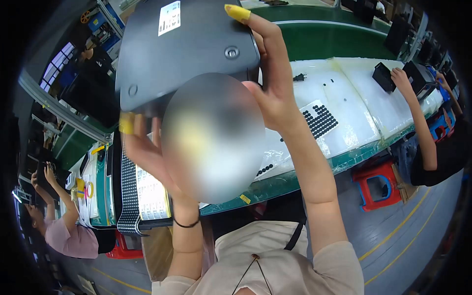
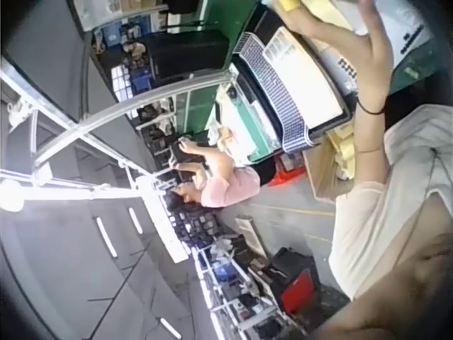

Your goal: The person applies product identification labels and rubber feet to the base of electronic device housings by hand.

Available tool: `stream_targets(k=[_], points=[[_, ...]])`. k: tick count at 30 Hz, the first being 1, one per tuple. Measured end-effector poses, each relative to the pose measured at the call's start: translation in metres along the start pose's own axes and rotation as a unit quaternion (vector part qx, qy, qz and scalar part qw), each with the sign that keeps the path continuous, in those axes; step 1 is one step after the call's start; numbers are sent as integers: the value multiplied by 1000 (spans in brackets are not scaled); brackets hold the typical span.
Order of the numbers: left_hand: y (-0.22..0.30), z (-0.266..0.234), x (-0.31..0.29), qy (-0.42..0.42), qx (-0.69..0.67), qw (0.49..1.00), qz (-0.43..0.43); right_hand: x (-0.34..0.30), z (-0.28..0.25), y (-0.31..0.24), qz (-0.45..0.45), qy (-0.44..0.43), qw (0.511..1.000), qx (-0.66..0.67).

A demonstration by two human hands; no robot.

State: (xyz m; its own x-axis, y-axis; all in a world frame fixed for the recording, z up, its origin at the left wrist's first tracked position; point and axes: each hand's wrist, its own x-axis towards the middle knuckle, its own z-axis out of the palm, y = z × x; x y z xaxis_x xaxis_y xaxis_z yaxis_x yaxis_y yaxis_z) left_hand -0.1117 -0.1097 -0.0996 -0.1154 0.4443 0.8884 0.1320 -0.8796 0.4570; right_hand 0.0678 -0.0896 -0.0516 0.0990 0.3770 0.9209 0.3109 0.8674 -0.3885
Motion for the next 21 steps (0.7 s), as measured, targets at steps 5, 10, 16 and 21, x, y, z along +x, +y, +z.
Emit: stream_targets(k=[5, 10, 16, 21], points=[[-9, -34, -90, -251, 203, 947, 0, 14, -4, 16, 61, 29, 998, 13], [-25, -70, -111, -482, 243, 836, -93, 44, 12, 31, 39, 33, 995, 88], [-33, -81, -113, -515, 266, 813, 64, 56, 27, 47, 20, 56, 996, 62], [-30, -88, -114, -490, 252, 831, 79, 59, 25, 48, 1, 66, 998, 24]])
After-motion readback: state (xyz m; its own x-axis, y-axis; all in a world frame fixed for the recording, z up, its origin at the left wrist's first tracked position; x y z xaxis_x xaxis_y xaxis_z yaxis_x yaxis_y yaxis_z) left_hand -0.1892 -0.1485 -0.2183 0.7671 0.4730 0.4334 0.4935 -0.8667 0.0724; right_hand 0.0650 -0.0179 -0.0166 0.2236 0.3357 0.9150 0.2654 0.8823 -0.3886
